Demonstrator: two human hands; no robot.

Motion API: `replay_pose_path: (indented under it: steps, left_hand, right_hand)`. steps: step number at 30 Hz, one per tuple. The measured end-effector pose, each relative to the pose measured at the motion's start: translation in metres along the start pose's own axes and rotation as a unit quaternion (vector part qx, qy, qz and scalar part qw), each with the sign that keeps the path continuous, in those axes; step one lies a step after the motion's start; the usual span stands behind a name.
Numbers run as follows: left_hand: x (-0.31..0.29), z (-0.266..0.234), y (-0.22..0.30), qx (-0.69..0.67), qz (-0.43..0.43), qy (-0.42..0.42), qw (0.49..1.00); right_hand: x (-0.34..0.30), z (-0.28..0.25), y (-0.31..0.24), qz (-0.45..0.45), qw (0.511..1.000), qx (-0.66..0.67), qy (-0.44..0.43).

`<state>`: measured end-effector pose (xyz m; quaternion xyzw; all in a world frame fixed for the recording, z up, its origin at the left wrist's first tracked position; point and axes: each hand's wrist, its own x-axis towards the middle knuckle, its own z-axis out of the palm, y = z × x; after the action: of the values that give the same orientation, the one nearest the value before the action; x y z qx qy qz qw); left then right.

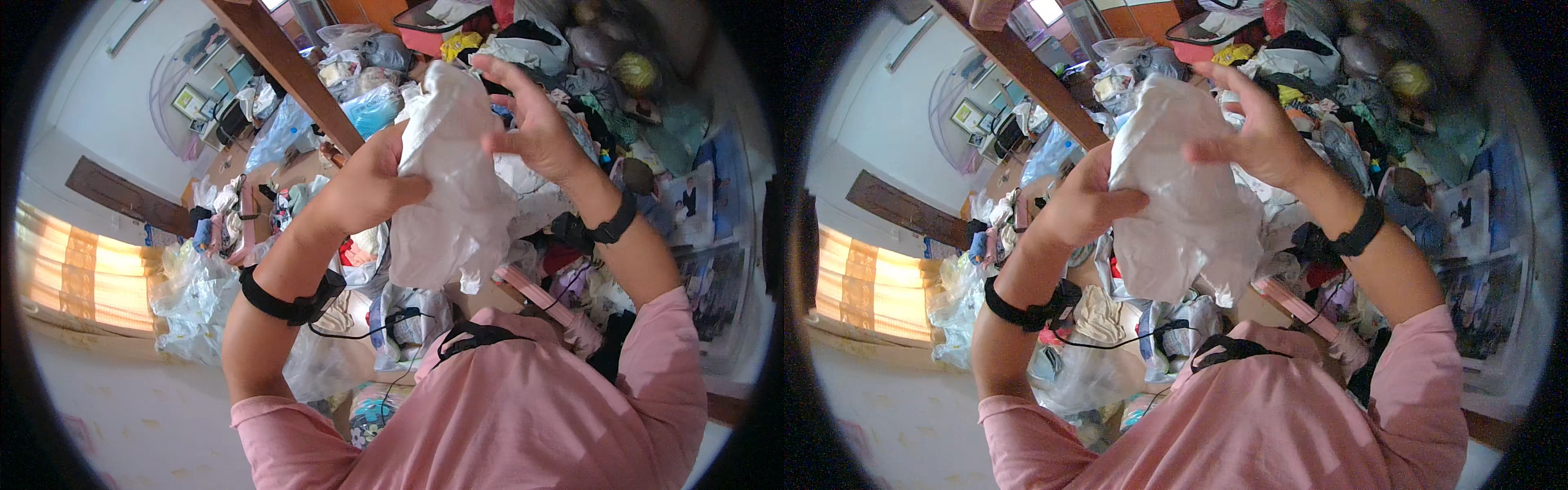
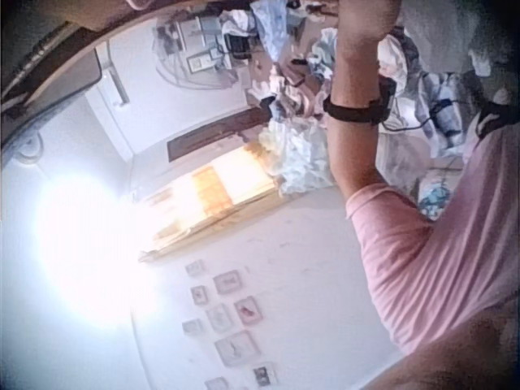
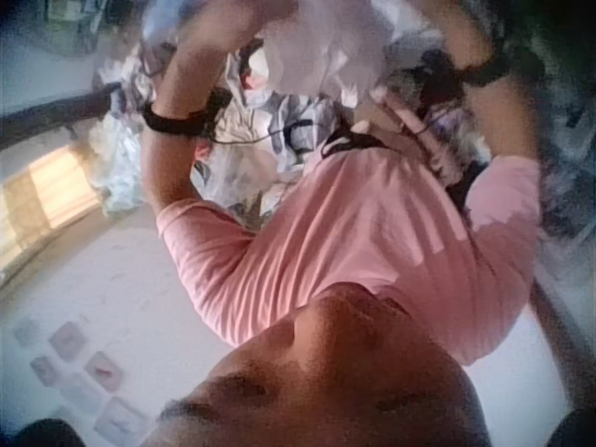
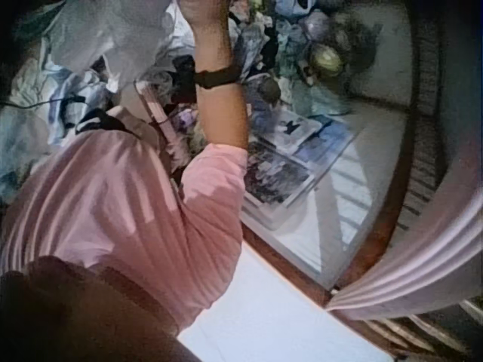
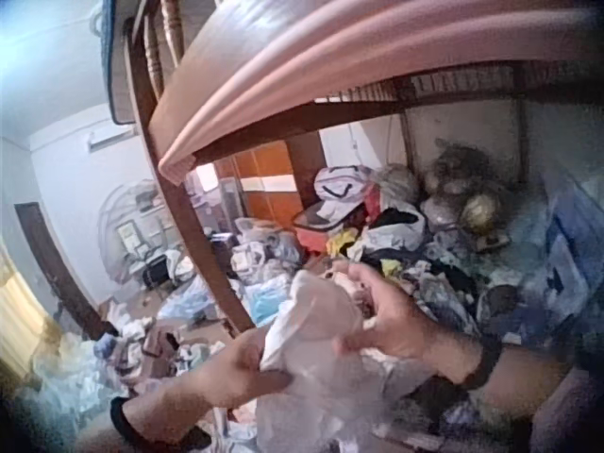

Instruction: The person picks up individual pieces of clothing from a large pile on the floor, holds each one up to view it, and then places it into a white storage bag.

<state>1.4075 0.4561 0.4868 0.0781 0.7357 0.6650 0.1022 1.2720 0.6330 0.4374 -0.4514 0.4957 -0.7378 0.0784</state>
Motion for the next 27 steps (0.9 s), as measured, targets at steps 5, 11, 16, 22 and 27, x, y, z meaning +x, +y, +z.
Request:
replay_pose_path:
  steps: [5, 11, 16, 22, 27]
  left_hand:
    - [-0.008, -0.002, 0.008, 0.024, 0.041, -0.011, 0.999]
    - [-0.018, -0.022, -0.028, 0.014, 0.053, 0.03, 0.998]
    - [-0.035, -0.032, -0.052, 0.004, -0.005, 0.12, 0.993]
    - [-0.038, -0.04, -0.052, 0.033, 0.002, 0.016, 0.999]
    - [-0.043, -0.047, -0.059, 0.235, 0.11, -0.011, 0.966]
  right_hand:
    - [-0.024, -0.015, 0.021, 0.272, 0.938, 0.058, -0.209]
    - [-0.037, 0.007, -0.006, 0.292, 0.912, 0.282, -0.063]
    - [-0.041, 0.002, -0.025, 0.183, 0.97, 0.134, -0.081]
    - [-0.055, -0.026, -0.03, 0.32, 0.934, 0.039, -0.155]
    - [-0.069, -0.038, -0.025, 0.067, 0.983, -0.098, -0.139]
